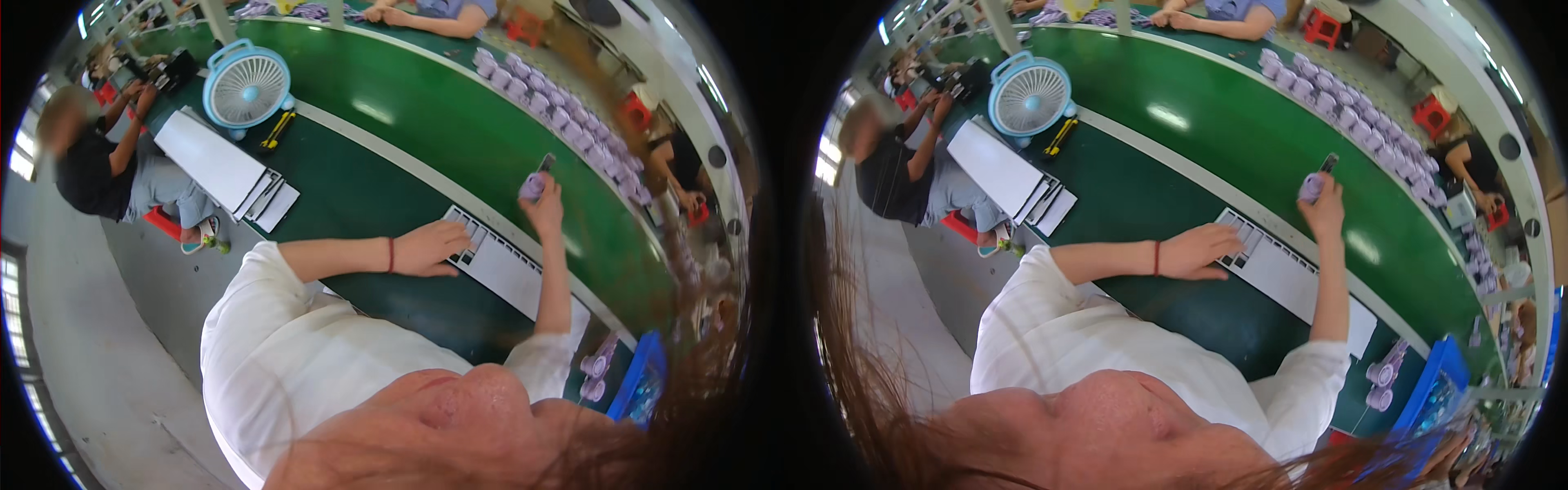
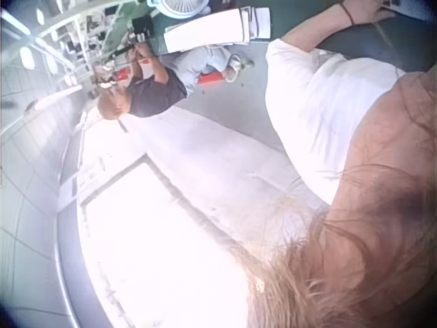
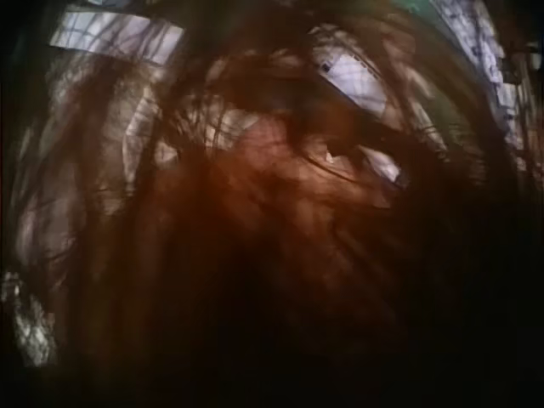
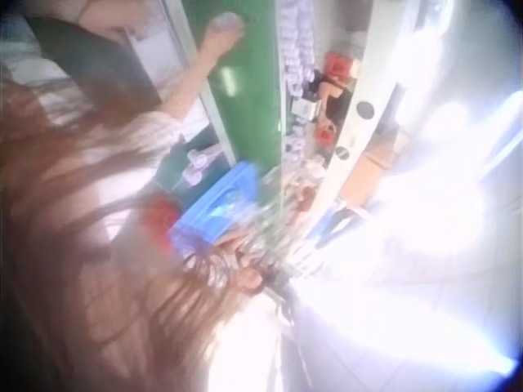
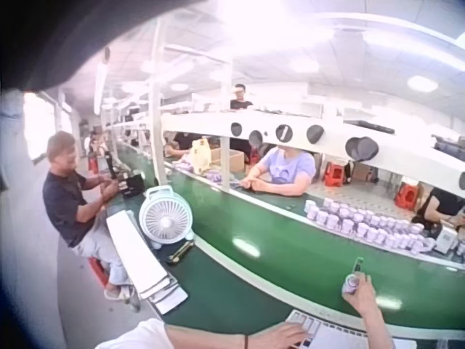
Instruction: Assembling small electronic devices by inserting components like circuit boards and batteries into plastic casings on a factory assembly line.
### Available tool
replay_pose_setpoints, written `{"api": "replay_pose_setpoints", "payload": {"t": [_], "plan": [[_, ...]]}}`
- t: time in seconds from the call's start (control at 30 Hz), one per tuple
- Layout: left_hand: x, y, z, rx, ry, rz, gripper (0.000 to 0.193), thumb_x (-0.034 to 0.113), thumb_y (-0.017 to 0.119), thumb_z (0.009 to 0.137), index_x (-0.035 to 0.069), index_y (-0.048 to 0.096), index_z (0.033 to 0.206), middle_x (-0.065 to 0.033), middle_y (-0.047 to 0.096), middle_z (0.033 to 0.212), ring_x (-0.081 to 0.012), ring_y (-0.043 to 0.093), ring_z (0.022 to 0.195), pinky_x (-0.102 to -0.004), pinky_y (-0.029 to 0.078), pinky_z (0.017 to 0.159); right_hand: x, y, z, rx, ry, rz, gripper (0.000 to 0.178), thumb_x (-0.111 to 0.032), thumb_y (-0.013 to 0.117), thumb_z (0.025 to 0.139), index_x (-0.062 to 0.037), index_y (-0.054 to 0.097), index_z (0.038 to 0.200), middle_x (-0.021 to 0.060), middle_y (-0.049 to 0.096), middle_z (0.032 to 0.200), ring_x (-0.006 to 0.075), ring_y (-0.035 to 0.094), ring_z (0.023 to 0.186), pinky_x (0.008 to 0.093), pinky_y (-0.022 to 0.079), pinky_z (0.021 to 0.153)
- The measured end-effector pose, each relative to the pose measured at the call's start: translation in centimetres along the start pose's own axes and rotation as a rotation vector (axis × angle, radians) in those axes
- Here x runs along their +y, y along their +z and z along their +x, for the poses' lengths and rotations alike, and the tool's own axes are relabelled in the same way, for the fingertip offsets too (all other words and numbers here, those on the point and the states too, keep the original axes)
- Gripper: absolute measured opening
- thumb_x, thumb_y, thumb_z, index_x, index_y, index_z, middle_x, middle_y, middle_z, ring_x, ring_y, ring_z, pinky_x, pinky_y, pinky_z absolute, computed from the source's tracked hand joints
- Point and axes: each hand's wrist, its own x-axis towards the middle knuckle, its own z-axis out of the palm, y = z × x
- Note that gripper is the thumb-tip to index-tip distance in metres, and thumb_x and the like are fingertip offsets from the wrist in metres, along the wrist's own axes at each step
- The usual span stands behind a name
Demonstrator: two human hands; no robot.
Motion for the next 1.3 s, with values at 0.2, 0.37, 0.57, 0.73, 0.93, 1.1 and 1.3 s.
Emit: {"api": "replay_pose_setpoints", "payload": {"t": [0.2,0.37,0.57,0.73,0.93,1.1,1.3], "plan": [[1.8,2.5,-4.1,-0.203,-0.204,0.181,0.064,0.042,0.068,0.098,0.013,0.05,0.151,-0.0103,0.046,0.158,-0.0337,0.036,0.152,-0.0653,0.026,0.122,10.6,2.6,7.7,-0.06,0.18,-0.101,0.085,-0.018,0.089,0.069,-0.0197,0.051,0.145,0.0202,0.063,0.129,0.0423,0.063,0.12,0.0496,0.053,0.102],[1.8,2.3,-3.1,-0.257,-0.191,0.107,0.065,0.039,0.07,0.096,0.014,0.05,0.153,-0.0104,0.048,0.157,-0.0345,0.037,0.152,-0.0652,0.025,0.122,13.3,1.4,6.4,-0.053,0.252,-0.105,0.094,-0.019,0.089,0.072,-0.0253,0.044,0.155,0.02,0.061,0.135,0.0405,0.061,0.125,0.0479,0.053,0.106],[1.4,2.2,-3.0,-0.229,-0.191,0.168,0.065,0.039,0.069,0.097,0.011,0.05,0.153,-0.0122,0.049,0.157,-0.0367,0.039,0.15,-0.0655,0.027,0.121,9.2,-3.2,2.6,-0.067,0.202,-0.208,0.077,-0.035,0.081,0.085,-0.0162,0.049,0.152,0.0191,0.054,0.147,0.0385,0.054,0.136,0.0473,0.051,0.11],[1.1,2.4,-2.5,-0.192,-0.198,0.188,0.07,0.041,0.071,0.096,0.01,0.048,0.155,-0.0128,0.046,0.158,-0.0378,0.037,0.15,-0.0661,0.028,0.12,4.2,-13.3,-11.4,-0.052,0.153,-0.354,0.056,-0.036,0.076,0.09,-0.0107,0.063,0.138,0.0166,0.064,0.136,0.0365,0.062,0.126,0.0478,0.052,0.104],[1.8,2.4,-2.4,-0.158,-0.225,0.196,0.07,0.051,0.064,0.098,0.006,0.05,0.149,-0.0162,0.048,0.152,-0.0372,0.037,0.151,-0.0674,0.032,0.116,11.0,-21.6,-32.9,-0.132,0.362,-0.676,0.079,-0.017,0.084,0.079,-0.0077,0.052,0.15,0.0229,0.058,0.146,0.0415,0.055,0.134,0.0499,0.045,0.115],[1.2,4.6,-4.1,-0.104,-0.273,0.175,0.073,0.054,0.062,0.099,0.009,0.045,0.155,-0.0147,0.037,0.164,-0.0355,0.03,0.156,-0.0663,0.021,0.123,14.6,-21.3,-35.7,-0.017,0.314,-0.598,0.065,-0.007,0.074,0.082,-0.0116,0.058,0.145,0.0237,0.057,0.137,0.0465,0.057,0.123,0.0515,0.05,0.103],[1.2,4.5,-4.0,-0.091,-0.284,0.185,0.074,0.055,0.059,0.101,0.01,0.043,0.157,-0.014,0.036,0.165,-0.0336,0.024,0.158,-0.0662,0.019,0.124,20.1,-20.9,-37.0,-0.009,0.229,-0.448,0.064,-0.017,0.078,0.083,-0.0098,0.059,0.144,0.0229,0.058,0.134,0.0462,0.059,0.12,0.0507,0.052,0.099]]}}
